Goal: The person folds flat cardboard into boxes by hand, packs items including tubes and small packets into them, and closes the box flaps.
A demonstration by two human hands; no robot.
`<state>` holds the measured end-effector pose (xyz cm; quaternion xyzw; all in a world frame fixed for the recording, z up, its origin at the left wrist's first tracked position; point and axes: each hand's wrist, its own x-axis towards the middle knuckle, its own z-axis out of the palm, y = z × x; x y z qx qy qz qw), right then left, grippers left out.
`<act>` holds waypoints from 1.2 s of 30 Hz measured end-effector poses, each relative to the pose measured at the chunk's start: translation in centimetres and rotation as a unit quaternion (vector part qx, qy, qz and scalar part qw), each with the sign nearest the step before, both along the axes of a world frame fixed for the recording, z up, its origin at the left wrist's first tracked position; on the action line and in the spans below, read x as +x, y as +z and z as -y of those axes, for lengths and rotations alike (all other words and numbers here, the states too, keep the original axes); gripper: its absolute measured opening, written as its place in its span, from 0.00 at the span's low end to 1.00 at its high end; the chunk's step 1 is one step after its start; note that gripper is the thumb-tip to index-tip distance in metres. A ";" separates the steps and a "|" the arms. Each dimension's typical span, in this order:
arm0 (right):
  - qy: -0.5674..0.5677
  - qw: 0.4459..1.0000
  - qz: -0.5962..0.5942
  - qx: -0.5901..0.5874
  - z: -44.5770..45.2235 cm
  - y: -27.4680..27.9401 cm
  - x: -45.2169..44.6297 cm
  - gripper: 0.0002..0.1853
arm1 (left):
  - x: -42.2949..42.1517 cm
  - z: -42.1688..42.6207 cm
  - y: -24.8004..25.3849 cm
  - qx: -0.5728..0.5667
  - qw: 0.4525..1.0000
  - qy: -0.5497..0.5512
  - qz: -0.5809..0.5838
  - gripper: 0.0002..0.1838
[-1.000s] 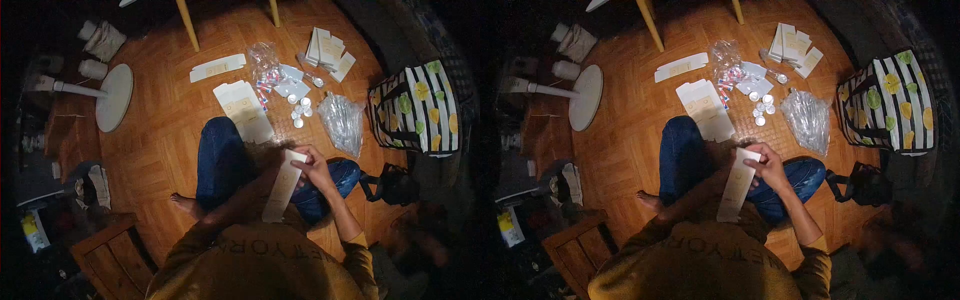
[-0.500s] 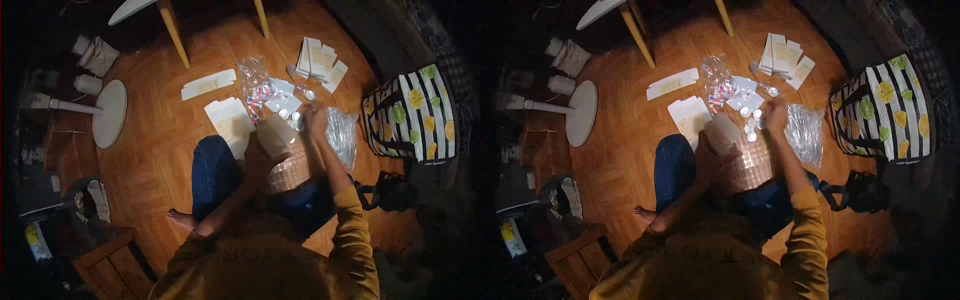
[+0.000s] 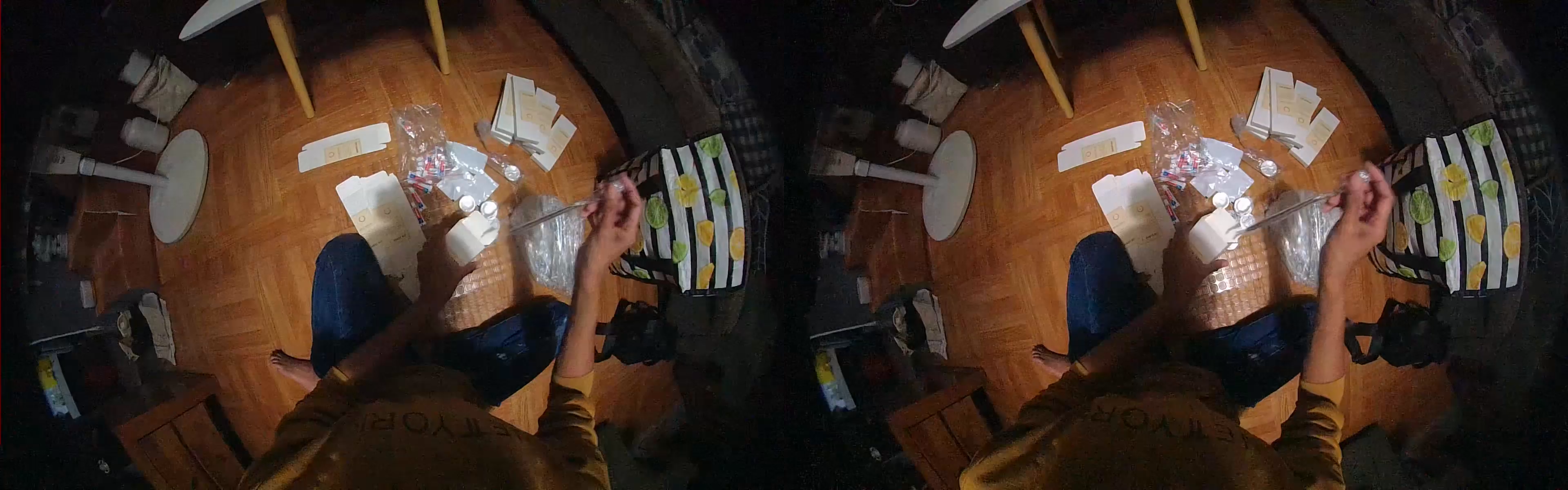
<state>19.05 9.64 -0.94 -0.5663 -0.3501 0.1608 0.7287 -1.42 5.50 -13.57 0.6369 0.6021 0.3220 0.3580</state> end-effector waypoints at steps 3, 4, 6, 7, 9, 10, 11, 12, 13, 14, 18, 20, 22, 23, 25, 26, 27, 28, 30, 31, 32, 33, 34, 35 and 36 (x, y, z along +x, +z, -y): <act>0.048 0.997 0.057 0.002 0.5 -4.5 -1.4 0.12 | 0.0 0.0 1.1 0.006 0.999 -0.012 0.036 0.45; 0.061 0.998 0.023 -0.020 0.6 -6.0 -2.0 0.12 | -0.1 0.1 1.1 0.029 0.999 -0.005 0.019 0.44; 0.096 0.992 -0.037 -0.079 1.4 -7.9 -3.7 0.12 | -0.2 0.3 0.7 0.048 0.999 0.005 0.002 0.44; 0.114 0.985 -0.061 -0.113 2.1 -8.5 -5.3 0.10 | -0.3 0.1 0.5 0.021 1.000 -0.001 -0.023 0.44; 0.200 0.964 0.087 -0.155 3.5 -12.2 -7.0 0.07 | -0.2 -0.3 -0.9 -0.007 0.999 -0.006 -0.046 0.44; 0.200 0.963 0.087 -0.156 3.8 -11.9 -8.1 0.07 | -0.3 -0.7 -1.8 -0.005 0.998 0.006 -0.056 0.44; 0.213 0.964 0.000 -0.161 4.0 -11.5 -9.1 0.07 | -0.2 -0.8 -2.6 -0.004 0.998 0.018 -0.065 0.44; 0.224 0.957 -0.087 -0.164 3.9 -11.3 -9.5 0.08 | -0.3 -0.7 -2.6 -0.004 0.998 0.019 -0.064 0.44; 0.225 0.956 -0.087 -0.165 3.1 -13.8 -8.2 0.08 | -0.7 -0.2 -2.6 -0.004 0.994 0.028 -0.105 0.43; 0.184 0.955 -0.138 -0.187 1.7 -18.2 -6.0 0.09 | -1.1 0.3 -2.7 -0.005 0.989 0.036 -0.146 0.42; 0.112 0.953 0.147 -0.241 -1.7 -26.2 -3.0 0.14 | -1.3 -0.1 -1.1 0.017 0.994 0.022 -0.106 0.41; 0.100 0.896 0.323 -0.288 -2.1 -25.2 -3.4 0.13 | -1.5 -0.1 -1.1 -0.007 0.989 0.023 -0.144 0.41; 0.093 0.860 0.399 -0.304 -1.9 -24.4 -3.5 0.10 | -1.7 -0.3 -1.4 -0.009 0.989 0.029 -0.144 0.41; 0.095 0.860 0.399 -0.304 -1.8 -24.5 -3.7 0.10 | -1.7 -0.2 -1.5 -0.013 0.989 0.029 -0.141 0.40; 0.080 0.908 0.270 -0.310 -1.6 -25.5 -3.4 0.10 | -1.9 -0.4 -1.4 -0.005 0.990 0.021 -0.140 0.41; 0.080 0.908 0.271 -0.310 -1.6 -25.8 -2.9 0.10 | -1.9 -0.6 -1.4 0.004 0.990 0.014 -0.140 0.41; 0.101 0.933 0.185 -0.291 -1.3 -26.2 -2.3 0.11 | -1.8 -0.6 -1.4 0.002 0.990 0.014 -0.138 0.41; 0.119 0.950 0.097 -0.271 -0.8 -25.9 -2.0 0.11 | -1.7 -0.6 -0.8 0.004 0.993 0.018 -0.117 0.41; 0.137 0.918 0.169 -0.331 -0.4 -24.7 -1.3 0.10 | -1.3 -0.6 -0.7 0.011 0.996 0.019 -0.092 0.42; 0.155 0.878 0.237 -0.386 -0.3 -23.9 -1.2 0.10 | -1.2 -0.6 -1.2 0.003 0.996 0.015 -0.091 0.43; 0.154 0.839 0.271 -0.446 -0.1 -23.2 -1.5 0.09 | -1.2 -0.6 -1.7 -0.006 0.996 0.013 -0.091 0.44; 0.157 0.840 0.273 -0.442 0.0 -23.6 -1.4 0.09 | -1.3 -0.5 -1.8 -0.003 0.996 0.017 -0.091 0.44; 0.140 0.887 0.257 -0.358 0.0 -24.4 -1.2 0.09 | -1.5 -0.4 -1.8 0.004 0.993 0.019 -0.116 0.44; 0.122 0.924 0.236 -0.274 0.1 -25.3 -1.0 0.09 | -1.6 -0.2 -2.0 0.007 0.990 0.019 -0.140 0.45; 0.125 0.949 0.151 -0.247 0.3 -20.1 -3.3 0.09 | -2.0 -0.1 -2.3 0.006 0.990 0.021 -0.140 0.45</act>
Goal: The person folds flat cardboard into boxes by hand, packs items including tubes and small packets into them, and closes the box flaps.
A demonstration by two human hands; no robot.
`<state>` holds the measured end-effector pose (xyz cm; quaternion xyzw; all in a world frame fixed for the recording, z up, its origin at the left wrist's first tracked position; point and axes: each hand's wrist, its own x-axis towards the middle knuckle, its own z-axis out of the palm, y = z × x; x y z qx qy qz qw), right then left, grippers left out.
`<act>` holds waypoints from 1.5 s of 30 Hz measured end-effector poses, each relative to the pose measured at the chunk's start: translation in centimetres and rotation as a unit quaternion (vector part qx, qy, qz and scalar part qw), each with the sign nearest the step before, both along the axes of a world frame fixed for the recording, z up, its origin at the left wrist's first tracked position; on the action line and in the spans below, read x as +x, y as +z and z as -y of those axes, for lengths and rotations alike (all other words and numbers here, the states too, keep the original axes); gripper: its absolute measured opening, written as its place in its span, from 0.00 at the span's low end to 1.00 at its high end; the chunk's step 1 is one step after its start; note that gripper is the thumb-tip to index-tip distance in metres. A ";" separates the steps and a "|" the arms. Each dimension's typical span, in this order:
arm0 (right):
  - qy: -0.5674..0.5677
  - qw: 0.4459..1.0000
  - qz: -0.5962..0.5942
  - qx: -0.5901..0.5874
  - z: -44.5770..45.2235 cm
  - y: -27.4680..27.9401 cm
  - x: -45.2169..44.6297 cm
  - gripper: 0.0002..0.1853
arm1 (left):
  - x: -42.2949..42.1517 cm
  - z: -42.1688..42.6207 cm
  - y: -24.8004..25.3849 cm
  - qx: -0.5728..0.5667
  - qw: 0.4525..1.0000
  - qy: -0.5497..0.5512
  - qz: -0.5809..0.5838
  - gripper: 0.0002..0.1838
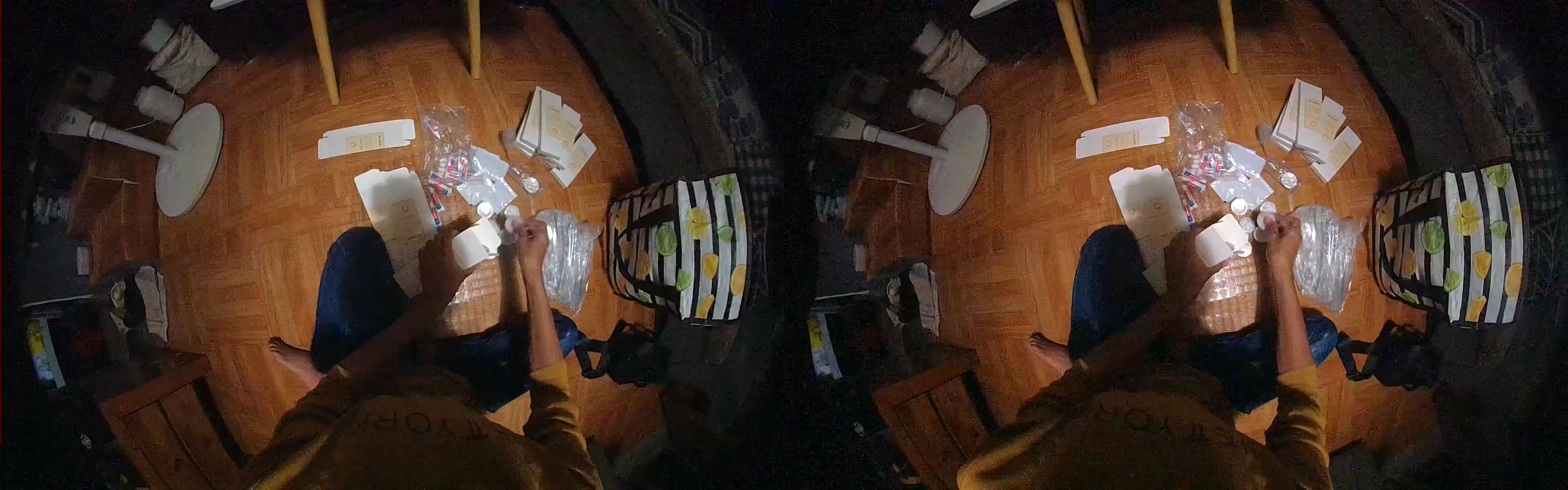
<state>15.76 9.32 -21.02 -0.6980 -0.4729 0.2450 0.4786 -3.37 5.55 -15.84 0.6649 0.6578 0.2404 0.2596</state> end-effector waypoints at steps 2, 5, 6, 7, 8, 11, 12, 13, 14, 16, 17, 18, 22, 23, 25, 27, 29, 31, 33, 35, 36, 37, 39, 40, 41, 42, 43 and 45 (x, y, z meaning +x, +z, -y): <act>-0.023 0.993 -0.117 0.010 0.3 9.2 -3.6 0.08 | -0.4 0.2 -0.6 0.038 0.999 -0.011 0.020 0.40; -0.001 0.997 -0.074 -0.006 2.0 9.3 -5.5 0.10 | 0.3 0.2 0.0 0.062 0.997 -0.006 0.048 0.41; 0.003 0.999 -0.031 0.042 2.5 9.4 -6.6 0.07 | 0.6 0.2 0.2 0.064 0.997 -0.006 0.049 0.41; 0.005 0.999 -0.031 0.044 2.8 9.5 -6.9 0.07 | 0.9 0.3 0.4 0.058 0.996 0.016 0.068 0.42; 0.007 0.999 -0.025 0.029 3.1 9.5 -7.1 0.07 | 1.0 0.4 0.6 0.051 0.994 0.039 0.087 0.42; 0.010 1.000 -0.014 -0.007 3.6 9.3 -7.3 0.06 | 0.7 0.7 0.3 -0.030 0.995 0.036 0.088 0.43; 0.041 0.999 -0.005 -0.004 3.6 9.1 -7.0 0.07 | 0.7 0.9 -0.3 -0.033 0.995 0.036 0.088 0.43; 0.072 0.997 0.003 -0.001 3.5 8.9 -6.7 0.08 | 0.6 1.0 -1.0 -0.016 0.996 0.028 0.077 0.43; 0.073 0.997 0.003 -0.002 3.5 8.9 -6.3 0.08 | 0.6 1.1 -1.6 0.001 0.998 0.021 0.066 0.42; 0.127 0.988 0.029 -0.079 3.1 8.9 -5.7 0.07 | 0.6 1.2 -2.0 -0.016 0.999 0.017 0.048 0.42; 0.130 0.988 0.029 -0.082 2.8 8.6 -5.5 0.07 | 0.7 1.3 -2.2 -0.033 0.999 0.010 0.030 0.42; 0.174 0.981 0.015 -0.086 2.5 8.5 -5.4 0.05 | 0.9 1.4 -2.4 -0.036 0.999 0.012 0.031 0.42; 0.322 0.939 -0.074 -0.096 -0.7 3.8 -3.0 0.05 | 0.8 0.7 -1.3 -0.044 0.994 0.035 0.096 0.42; 0.346 0.901 -0.220 -0.138 -1.7 1.2 -1.5 0.07 | 0.5 0.2 -0.6 -0.034 0.990 0.038 0.128 0.42; 0.209 0.961 -0.138 -0.118 -5.5 0.6 -0.7 0.11 | 0.6 -0.1 -1.5 -0.057 0.991 0.058 0.106 0.42; 0.116 0.961 0.226 -0.107 -8.8 -1.2 0.0 0.14 | 0.8 -0.1 -2.0 -0.077 0.991 0.075 0.084 0.41; 0.096 0.936 0.334 -0.064 -9.5 -2.5 -0.3 0.15 | 0.6 -0.2 -2.1 -0.077 0.986 0.083 0.125 0.40; 0.075 0.895 0.440 -0.023 -10.0 -4.1 0.0 0.15 | 0.4 -0.4 -2.3 -0.082 0.989 0.077 0.097 0.40; 0.133 0.890 0.427 -0.086 -10.1 -5.0 1.2 0.19 | 0.5 -0.2 -2.7 -0.089 0.991 0.070 0.074 0.41; 0.089 0.944 0.298 -0.109 -9.4 -3.8 1.5 0.18 | 0.2 -0.5 -3.4 -0.065 0.991 0.050 0.107 0.41; 0.046 0.977 0.163 -0.128 -8.9 -2.6 1.6 0.17 | 0.1 -0.6 -3.7 -0.056 0.990 0.045 0.118 0.41; 0.048 0.977 0.165 -0.130 -7.9 0.3 0.9 0.17 | 0.2 -0.4 -3.8 -0.048 0.995 0.049 0.079 0.41; 0.019 0.972 -0.235 -0.010 -4.8 7.9 -2.8 0.13 | 0.6 0.2 -3.6 -0.041 0.997 0.046 0.044 0.41; 0.007 0.981 -0.192 0.014 -3.1 9.8 -5.1 0.11 | 1.0 0.1 -3.1 -0.031 0.997 0.049 0.058 0.40; -0.004 0.988 -0.149 0.038 -1.4 10.9 -6.4 0.08 | 1.2 0.0 -2.4 -0.021 0.996 0.052 0.071 0.38; 0.039 0.999 -0.032 0.020 0.3 9.2 -5.7 0.07 | 1.6 0.1 -1.8 -0.017 0.996 0.050 0.074 0.38; 0.070 0.997 0.021 -0.021 1.8 9.6 -5.9 0.05 | 1.8 0.3 -1.2 -0.009 0.995 0.054 0.080 0.38; 0.117 0.993 0.018 -0.014 3.3 11.1 -5.9 0.04 | 1.4 0.8 -0.2 0.002 0.994 0.064 0.083 0.38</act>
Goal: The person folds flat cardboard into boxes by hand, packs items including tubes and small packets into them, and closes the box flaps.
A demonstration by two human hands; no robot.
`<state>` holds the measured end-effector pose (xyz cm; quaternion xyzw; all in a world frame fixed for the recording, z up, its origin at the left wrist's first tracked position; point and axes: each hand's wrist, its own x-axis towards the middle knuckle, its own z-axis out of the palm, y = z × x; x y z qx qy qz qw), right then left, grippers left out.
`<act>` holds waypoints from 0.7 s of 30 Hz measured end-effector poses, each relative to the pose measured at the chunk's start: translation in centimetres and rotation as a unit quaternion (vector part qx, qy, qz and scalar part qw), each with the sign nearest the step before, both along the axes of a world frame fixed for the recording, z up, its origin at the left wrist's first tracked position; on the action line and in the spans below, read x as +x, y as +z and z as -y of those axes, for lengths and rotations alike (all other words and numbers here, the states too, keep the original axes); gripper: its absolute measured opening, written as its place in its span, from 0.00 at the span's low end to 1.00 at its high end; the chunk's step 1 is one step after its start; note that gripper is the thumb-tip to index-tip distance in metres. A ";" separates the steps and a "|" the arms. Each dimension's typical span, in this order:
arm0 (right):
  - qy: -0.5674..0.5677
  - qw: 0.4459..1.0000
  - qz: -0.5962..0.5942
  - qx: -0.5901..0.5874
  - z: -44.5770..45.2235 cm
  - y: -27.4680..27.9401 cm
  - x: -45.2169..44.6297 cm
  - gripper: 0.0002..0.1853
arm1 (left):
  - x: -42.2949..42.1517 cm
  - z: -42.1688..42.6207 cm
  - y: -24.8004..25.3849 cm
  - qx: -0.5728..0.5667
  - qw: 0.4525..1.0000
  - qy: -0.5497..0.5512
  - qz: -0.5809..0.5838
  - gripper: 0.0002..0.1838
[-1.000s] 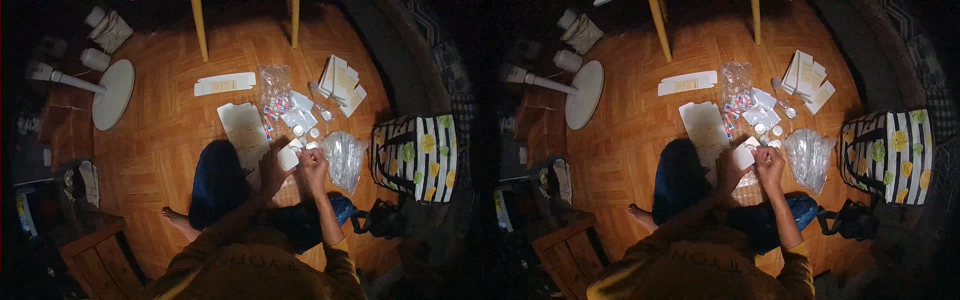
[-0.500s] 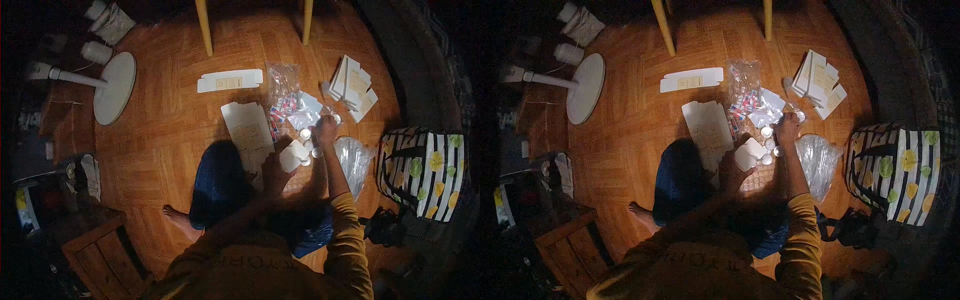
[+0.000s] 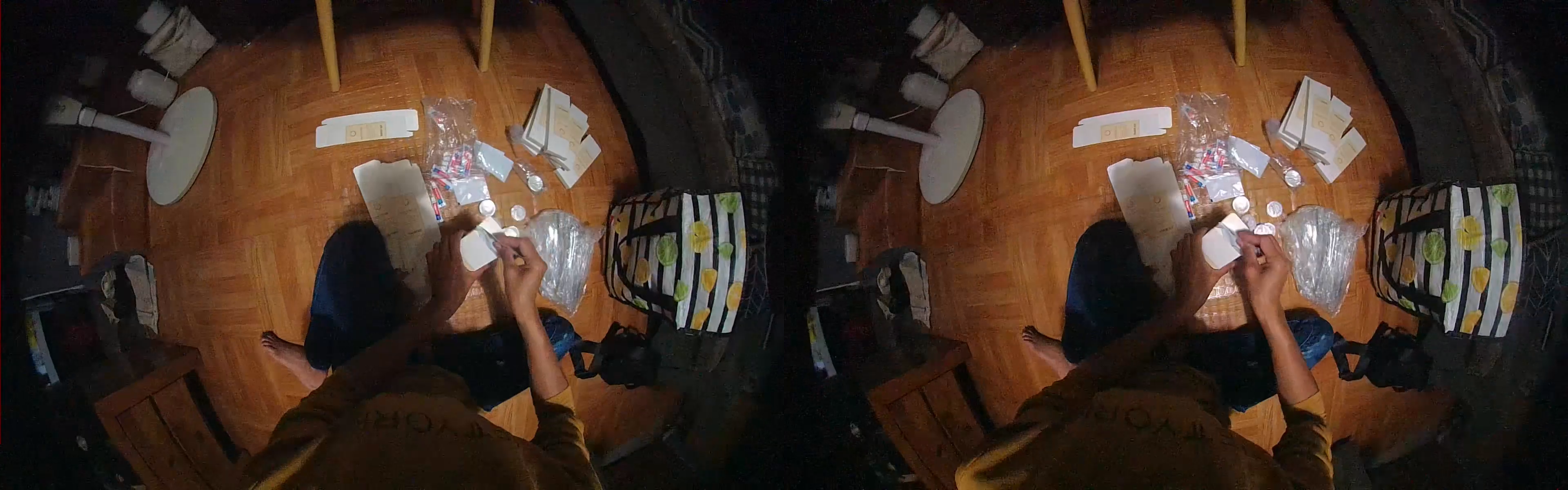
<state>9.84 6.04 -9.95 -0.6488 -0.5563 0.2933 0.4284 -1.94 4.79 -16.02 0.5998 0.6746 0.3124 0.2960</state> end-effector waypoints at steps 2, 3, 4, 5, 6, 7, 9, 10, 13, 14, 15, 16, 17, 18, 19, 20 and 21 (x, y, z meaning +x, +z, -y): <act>0.031 0.998 0.006 -0.045 0.7 0.3 1.3 0.05 | -0.4 0.5 0.8 -0.007 0.997 -0.057 -0.045 0.37; 0.057 0.994 0.013 -0.094 0.9 0.9 1.8 0.06 | -0.3 0.9 0.6 -0.003 0.997 -0.060 -0.044 0.37; 0.052 0.994 0.014 -0.090 1.0 1.4 2.2 0.06 | -0.2 1.5 0.4 0.032 0.995 -0.080 -0.049 0.37; 0.101 0.983 0.030 -0.150 0.8 2.1 2.7 0.06 | 0.0 2.2 0.3 0.066 0.991 -0.102 -0.054 0.37; 0.149 0.965 0.045 -0.210 0.6 3.2 3.0 0.07 | 0.2 2.7 0.4 0.069 0.991 -0.106 -0.051 0.37; 0.149 0.961 0.016 -0.234 0.4 4.1 2.9 0.09 | 0.2 3.2 0.4 0.042 0.993 -0.104 -0.039 0.36; 0.151 0.963 0.009 -0.223 0.8 3.0 3.6 0.09 | 0.0 3.5 0.5 0.019 0.995 -0.097 -0.027 0.36; 0.154 0.964 0.000 -0.218 1.1 2.5 4.0 0.10 | -0.3 3.7 0.6 0.037 0.993 -0.107 -0.043 0.36; 0.196 0.942 -0.022 -0.271 1.3 2.4 4.9 0.13 | -0.4 4.6 0.6 0.060 0.988 -0.123 -0.067 0.37; 0.194 0.943 -0.022 -0.269 1.4 2.4 5.0 0.13 | -0.3 4.9 0.6 0.063 0.986 -0.132 -0.075 0.37; 0.209 0.933 -0.024 -0.293 1.4 2.3 5.1 0.13 | -0.3 5.1 0.7 0.064 0.986 -0.134 -0.074 0.37; 0.225 0.921 -0.026 -0.317 1.4 2.2 5.1 0.13 | -0.3 5.2 0.8 0.068 0.983 -0.149 -0.083 0.37; 0.226 0.921 -0.027 -0.317 1.6 1.8 5.1 0.13 | -0.4 5.4 1.0 0.070 0.980 -0.162 -0.093 0.37; 0.219 0.921 -0.031 -0.321 1.7 1.4 4.9 0.12 | -0.5 5.4 1.1 0.069 0.980 -0.160 -0.094 0.37; 0.212 0.921 -0.034 -0.324 1.8 1.1 4.8 0.11 | -0.5 5.2 1.2 0.062 0.981 -0.156 -0.096 0.37; 0.213 0.921 -0.034 -0.324 1.8 0.7 4.8 0.11 | -0.4 5.0 1.4 0.055 0.982 -0.153 -0.098 0.38; 0.155 0.944 -0.041 -0.287 1.7 1.0 4.3 0.10 | -0.3 4.8 1.5 0.056 0.982 -0.154 -0.097 0.38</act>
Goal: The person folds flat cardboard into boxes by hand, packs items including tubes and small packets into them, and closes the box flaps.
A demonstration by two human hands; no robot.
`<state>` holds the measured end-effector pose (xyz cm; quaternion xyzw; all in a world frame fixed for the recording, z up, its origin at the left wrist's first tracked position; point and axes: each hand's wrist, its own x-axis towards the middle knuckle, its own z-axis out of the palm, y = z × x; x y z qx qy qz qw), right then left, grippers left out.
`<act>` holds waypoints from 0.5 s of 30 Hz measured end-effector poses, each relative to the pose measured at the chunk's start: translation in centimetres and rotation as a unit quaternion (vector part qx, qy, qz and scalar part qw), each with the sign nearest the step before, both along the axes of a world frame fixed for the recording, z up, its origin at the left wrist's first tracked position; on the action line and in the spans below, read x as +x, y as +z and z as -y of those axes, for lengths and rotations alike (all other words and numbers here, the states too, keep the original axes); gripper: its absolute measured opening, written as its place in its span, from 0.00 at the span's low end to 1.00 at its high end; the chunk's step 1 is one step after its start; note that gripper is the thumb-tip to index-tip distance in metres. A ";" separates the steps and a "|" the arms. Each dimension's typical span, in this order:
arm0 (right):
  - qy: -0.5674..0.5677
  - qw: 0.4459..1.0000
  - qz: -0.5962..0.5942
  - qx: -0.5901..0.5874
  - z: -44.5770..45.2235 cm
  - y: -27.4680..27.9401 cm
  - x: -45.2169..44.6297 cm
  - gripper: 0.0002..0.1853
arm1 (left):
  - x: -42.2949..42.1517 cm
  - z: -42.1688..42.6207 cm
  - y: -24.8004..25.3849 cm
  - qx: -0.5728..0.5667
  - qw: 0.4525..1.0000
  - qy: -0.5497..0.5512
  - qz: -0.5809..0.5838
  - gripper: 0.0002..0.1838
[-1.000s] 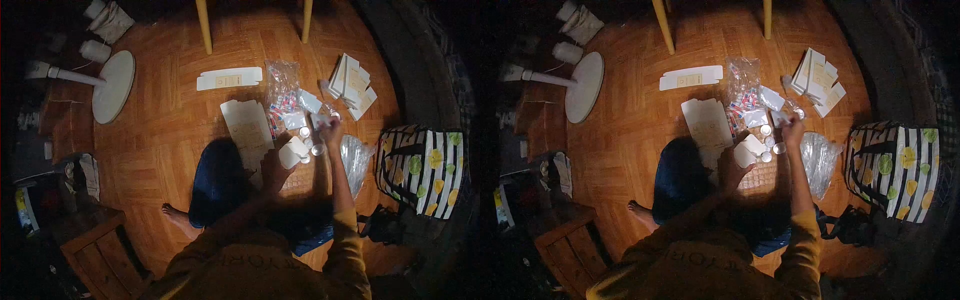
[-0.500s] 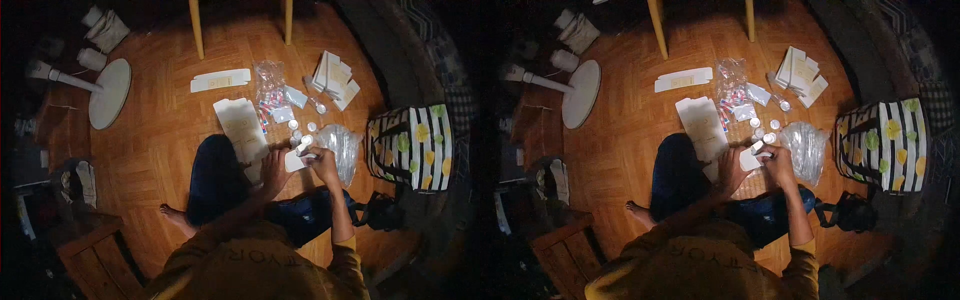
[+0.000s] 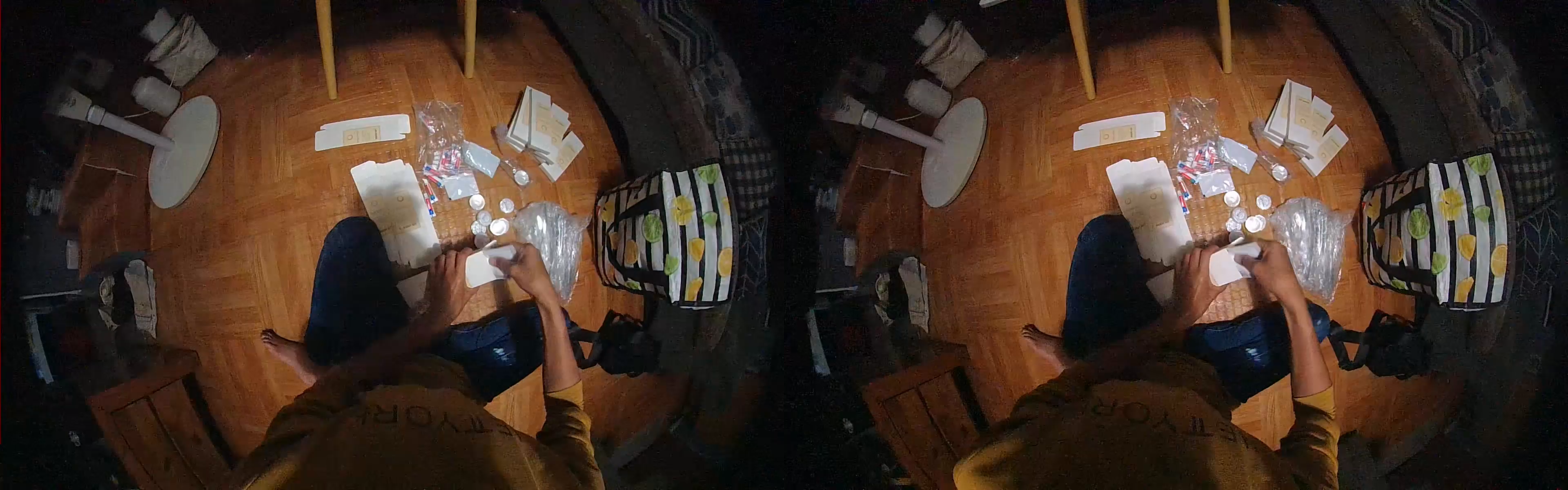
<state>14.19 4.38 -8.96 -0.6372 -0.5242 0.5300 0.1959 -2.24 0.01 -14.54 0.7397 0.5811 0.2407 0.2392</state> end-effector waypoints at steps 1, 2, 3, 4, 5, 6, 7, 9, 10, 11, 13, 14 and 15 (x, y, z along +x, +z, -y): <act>-0.062 0.997 0.004 0.038 -0.1 0.2 -0.6 0.09 | 0.1 -0.2 0.1 -0.005 1.000 0.010 0.017 0.37; -0.131 0.989 -0.043 0.052 0.2 0.5 -1.3 0.08 | 0.1 -0.3 0.2 -0.011 0.999 0.021 0.033 0.37; -0.131 0.989 -0.044 0.051 0.3 -0.2 -1.2 0.08 | 0.1 -0.5 -0.1 -0.012 0.999 0.021 0.032 0.37; -0.097 0.992 -0.028 0.073 0.5 -1.2 -1.1 0.08 | 0.1 -0.6 -0.3 -0.009 0.999 0.027 0.034 0.37; -0.065 0.993 -0.011 0.095 0.7 -1.9 -0.7 0.08 | 0.2 -0.6 -0.5 -0.006 0.999 0.031 0.037 0.37; -0.066 0.993 -0.012 0.094 0.5 -1.5 -0.6 0.08 | 0.3 -0.7 -0.4 -0.006 0.999 0.030 0.036 0.37; -0.087 0.992 -0.042 0.077 0.1 -1.0 -0.4 0.07 | 0.2 -0.7 -0.3 -0.027 0.998 0.041 0.034 0.37; -0.104 0.990 -0.071 0.058 -0.2 -1.2 0.4 0.07 | 0.1 -1.0 -0.2 -0.049 0.997 0.057 0.032 0.37; -0.091 0.992 -0.058 0.064 -0.3 -1.9 1.1 0.07 | 0.2 -1.2 -0.1 -0.044 0.997 0.049 0.042 0.37; -0.078 0.993 -0.045 0.071 -0.3 -2.6 1.7 0.07 | 0.3 -1.4 0.0 -0.038 0.997 0.041 0.053 0.37; -0.074 0.995 -0.016 0.063 -0.2 -1.2 0.5 0.05 | 0.3 -1.5 0.1 -0.038 0.997 0.046 0.055 0.37; -0.035 0.993 0.026 0.112 -0.4 -1.6 0.7 0.04 | 0.3 -1.6 0.1 -0.039 0.996 0.053 0.056 0.37; 0.004 0.985 0.066 0.160 -0.6 -1.9 0.7 0.03 | 0.1 -1.5 -0.1 -0.040 0.996 0.055 0.055 0.37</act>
